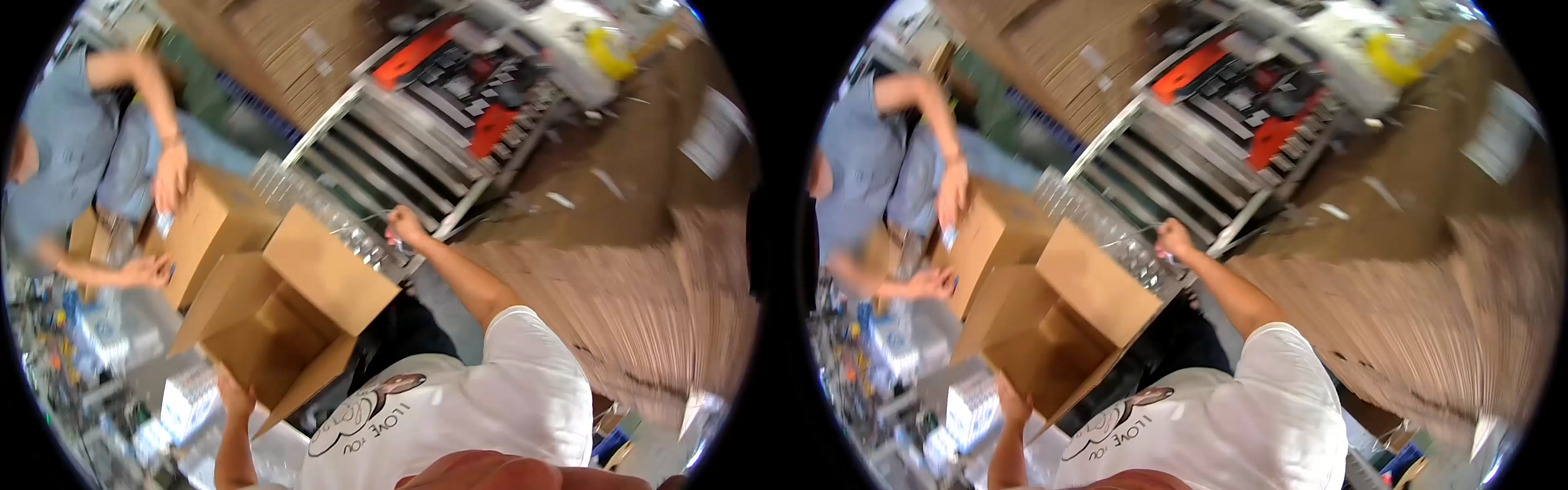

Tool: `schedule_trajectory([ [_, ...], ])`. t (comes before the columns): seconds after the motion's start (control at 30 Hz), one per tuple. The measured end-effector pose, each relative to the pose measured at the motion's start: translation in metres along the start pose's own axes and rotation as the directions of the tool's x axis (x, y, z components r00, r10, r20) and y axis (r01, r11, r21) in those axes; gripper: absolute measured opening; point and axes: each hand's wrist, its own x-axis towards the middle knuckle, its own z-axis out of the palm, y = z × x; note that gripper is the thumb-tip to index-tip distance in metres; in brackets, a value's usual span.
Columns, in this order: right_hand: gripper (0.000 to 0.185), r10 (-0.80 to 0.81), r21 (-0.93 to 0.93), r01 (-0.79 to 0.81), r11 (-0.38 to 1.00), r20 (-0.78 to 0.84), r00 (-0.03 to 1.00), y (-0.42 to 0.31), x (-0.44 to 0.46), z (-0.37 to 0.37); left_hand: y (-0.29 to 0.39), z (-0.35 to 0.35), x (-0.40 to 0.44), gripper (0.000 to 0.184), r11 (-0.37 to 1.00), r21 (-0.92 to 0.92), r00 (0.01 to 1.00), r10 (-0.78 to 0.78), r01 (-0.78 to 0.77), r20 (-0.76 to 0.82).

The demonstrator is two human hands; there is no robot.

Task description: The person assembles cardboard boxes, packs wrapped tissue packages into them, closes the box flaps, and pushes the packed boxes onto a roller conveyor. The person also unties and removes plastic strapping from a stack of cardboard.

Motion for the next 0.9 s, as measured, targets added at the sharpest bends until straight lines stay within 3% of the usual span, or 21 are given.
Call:
schedule_trajectory([
  [0.03, 0.015, -0.057, 0.135, 0.053, 0.989, 0.024, 0.998, -0.059, -0.029, -0.005, -0.007, 0.007, 0.0, 0.105, 1.0, 0.008, 0.999, 0.027, -0.027, -0.027],
  [0.1, 0.022, -0.316, 0.228, 0.311, 0.923, -0.013, 0.949, -0.188, -0.125, -0.017, 0.0, 0.009, -0.003, 0.105, 0.999, -0.01, 0.997, -0.052, 0.052, -0.048],
  [0.13, 0.023, -0.436, 0.322, 0.388, 0.863, 0.089, 0.896, -0.244, -0.182, -0.03, -0.01, 0.015, -0.001, 0.106, 1.0, -0.009, 0.997, -0.014, 0.014, -0.074],
  [0.17, 0.024, -0.564, 0.288, 0.528, 0.799, 0.057, 0.824, -0.29, -0.242, -0.035, -0.016, 0.023, 0.005, 0.106, 1.0, -0.011, 0.995, 0.02, -0.021, -0.101],
  [0.23, 0.018, -0.868, 0.136, 0.872, 0.47, -0.111, 0.485, -0.346, -0.349, -0.039, -0.019, 0.039, 0.018, 0.091, 0.999, 0.02, 0.97, -0.02, 0.025, -0.243],
  [0.3, 0.021, -0.971, -0.077, 0.976, 0.206, -0.137, 0.194, -0.371, -0.444, -0.047, -0.034, 0.07, 0.039, 0.092, 0.999, 0.03, 0.954, 0.029, -0.021, -0.297],
  [0.37, 0.04, -0.981, -0.414, 0.908, -0.064, -0.14, -0.133, -0.379, -0.532, -0.051, -0.062, 0.101, 0.055, 0.096, 0.998, 0.068, 0.932, 0.023, 0.002, -0.362],
  [0.4, 0.046, -0.939, -0.594, 0.772, -0.226, -0.078, -0.335, -0.384, -0.561, -0.062, -0.066, 0.107, 0.065, 0.097, 0.995, 0.092, 0.92, 0.009, 0.029, -0.391],
  [0.43, 0.045, -0.882, -0.806, 0.517, -0.289, 0.014, -0.471, -0.39, -0.595, -0.079, -0.061, 0.104, 0.07, 0.099, 0.992, 0.112, 0.908, -0.005, 0.058, -0.418],
  [0.47, 0.042, -0.789, -0.902, 0.227, -0.368, 0.174, -0.589, -0.405, -0.616, -0.11, -0.06, 0.099, 0.074, 0.099, 0.994, 0.098, 0.899, 0.002, 0.046, -0.439],
  [0.5, 0.043, -0.766, -0.943, 0.1, -0.318, 0.193, -0.613, -0.419, -0.637, -0.134, -0.058, 0.096, 0.075, 0.098, 0.997, 0.074, 0.889, 0.005, 0.033, -0.458],
  [0.57, 0.037, -0.825, -0.982, -0.144, -0.126, 0.184, -0.534, -0.448, -0.676, -0.198, -0.044, 0.081, 0.075, 0.096, 0.999, 0.045, 0.875, 0.019, 0.003, -0.483],
  [0.63, 0.033, -0.905, -0.964, -0.254, 0.081, 0.036, -0.425, -0.47, -0.703, -0.27, -0.026, 0.063, 0.067, 0.094, 0.999, 0.015, 0.864, 0.034, -0.031, -0.502],
  [0.67, 0.031, -0.949, -0.933, -0.269, 0.239, -0.166, -0.267, -0.474, -0.717, -0.289, -0.016, 0.056, 0.062, 0.094, 0.999, 0.001, 0.86, 0.041, -0.047, -0.508],
  [0.7, 0.031, -0.95, -0.936, -0.263, 0.233, -0.161, -0.268, -0.472, -0.721, -0.323, -0.006, 0.05, 0.055, 0.093, 0.998, -0.015, 0.857, 0.045, -0.061, -0.514],
  [0.77, 0.049, -0.949, -0.898, -0.435, 0.062, -0.188, 0.252, -0.471, -0.706, -0.381, 0.015, 0.041, 0.042, 0.091, 0.995, -0.045, 0.852, 0.055, -0.092, -0.52],
  [0.83, 0.069, -0.775, -0.852, -0.379, 0.361, -0.5, 0.387, -0.456, -0.71, -0.331, 0.038, 0.032, 0.03, 0.089, 0.99, -0.07, 0.849, 0.065, -0.119, -0.525],
  [0.87, 0.067, -0.739, -0.876, -0.313, 0.367, -0.479, 0.474, -0.461, -0.711, -0.342, 0.05, 0.029, 0.025, 0.088, 0.988, -0.074, 0.846, 0.078, -0.138, -0.527],
  [0.9, 0.055, -0.795, -0.92, -0.231, 0.317, -0.391, 0.464, -0.461, -0.71, -0.351, 0.062, 0.025, 0.021, 0.088, 0.985, -0.079, 0.847, 0.09, -0.154, -0.524],
])
